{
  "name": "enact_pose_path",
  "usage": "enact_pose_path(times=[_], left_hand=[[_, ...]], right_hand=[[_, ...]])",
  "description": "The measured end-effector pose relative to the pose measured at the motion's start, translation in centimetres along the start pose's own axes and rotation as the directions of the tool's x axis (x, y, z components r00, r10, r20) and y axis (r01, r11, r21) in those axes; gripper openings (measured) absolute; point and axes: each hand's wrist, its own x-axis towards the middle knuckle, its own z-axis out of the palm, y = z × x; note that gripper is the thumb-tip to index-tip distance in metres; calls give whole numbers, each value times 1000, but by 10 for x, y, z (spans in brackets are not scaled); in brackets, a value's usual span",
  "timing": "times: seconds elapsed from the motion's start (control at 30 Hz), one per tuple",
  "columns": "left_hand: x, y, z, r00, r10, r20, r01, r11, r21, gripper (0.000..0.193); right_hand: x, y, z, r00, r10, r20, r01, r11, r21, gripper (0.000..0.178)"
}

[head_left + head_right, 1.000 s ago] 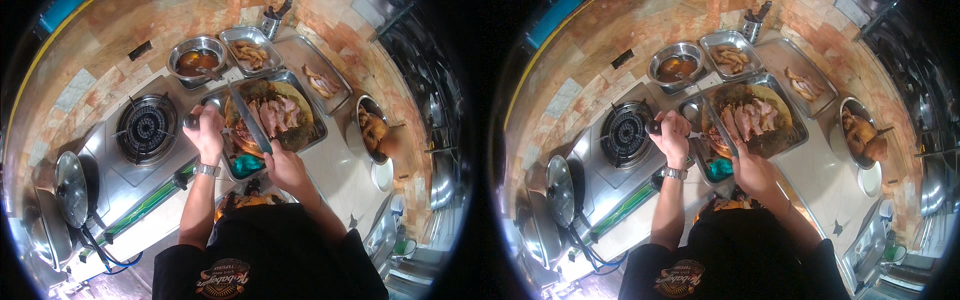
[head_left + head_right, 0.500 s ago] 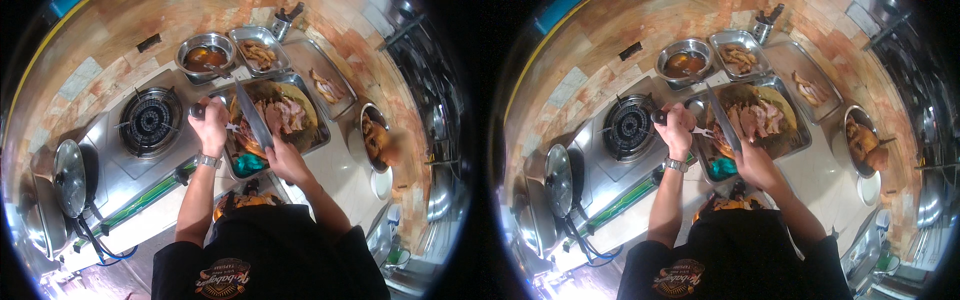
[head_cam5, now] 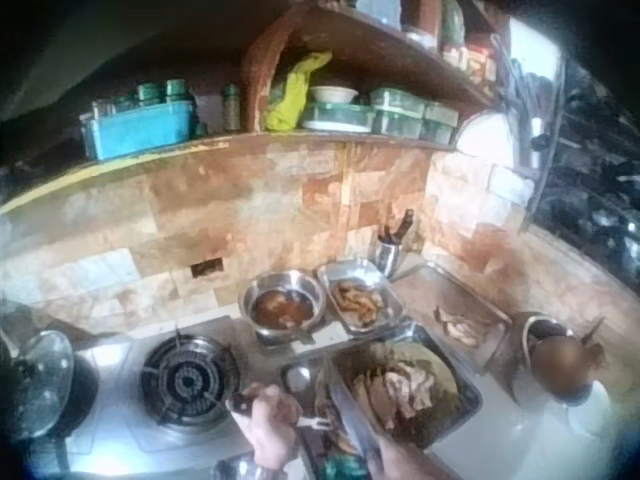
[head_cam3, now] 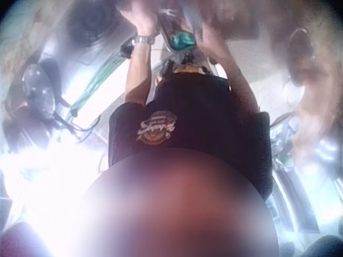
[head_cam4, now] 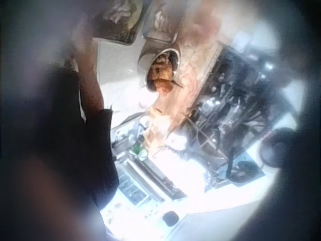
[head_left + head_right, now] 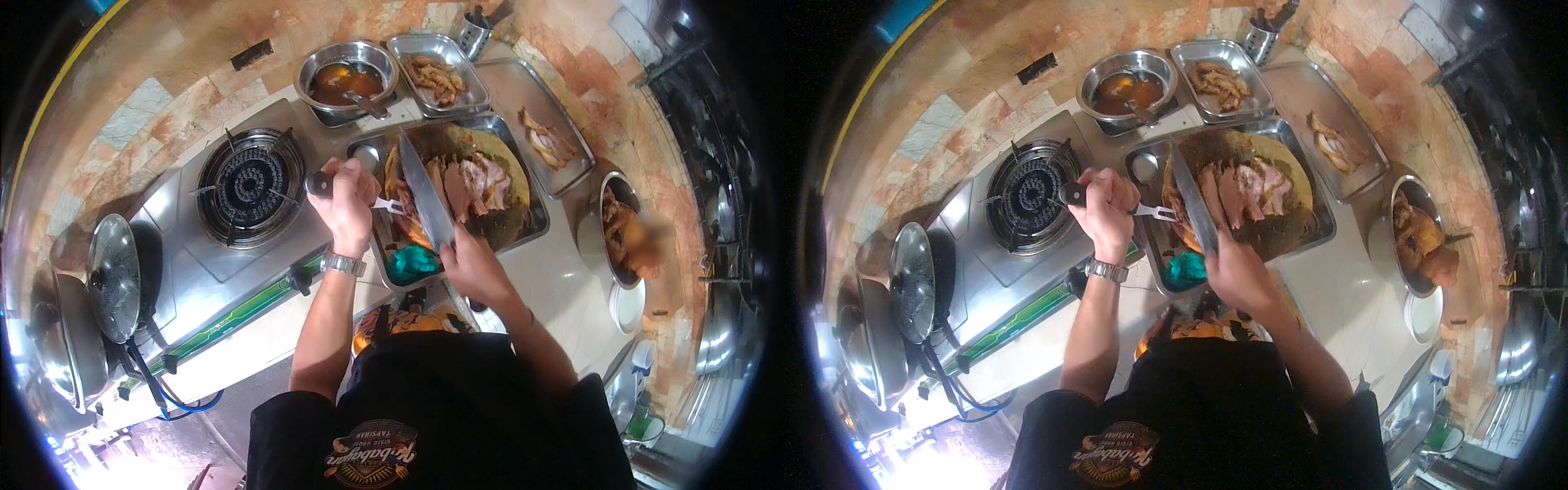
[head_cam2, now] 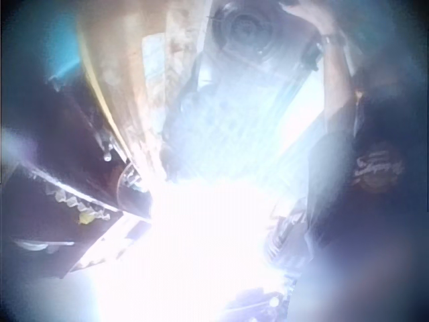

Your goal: The person slices cooked meat on a cutting board using a knife and fork, then transfers the pieces into a metal tray. The person repeats this process with additional pieces of meat throughout the clip.

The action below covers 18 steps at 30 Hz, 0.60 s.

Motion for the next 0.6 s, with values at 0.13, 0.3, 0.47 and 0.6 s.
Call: enact_pose_path(times=[0.13, 0.3, 0.47, 0.6], left_hand=[[1, -1, 0, 999, -16, 43, 16, 1000, -10, 25], [1, -1, 2, 997, -22, 74, 22, 1000, -7, 25], [-11, 4, 3, 997, 32, 71, -25, 995, -96, 28], [-14, 2, 5, 995, 27, 95, -25, 999, -29, 23]], right_hand=[[0, -8, -6, 998, -34, 45, 36, 998, -48, 27], [-11, -23, -5, 999, -2, 43, 13, 967, -255, 24], [-20, -28, -13, 991, 123, 61, -93, 927, -363, 24], [-23, -26, -31, 995, 29, 100, 8, 934, -357, 24]])
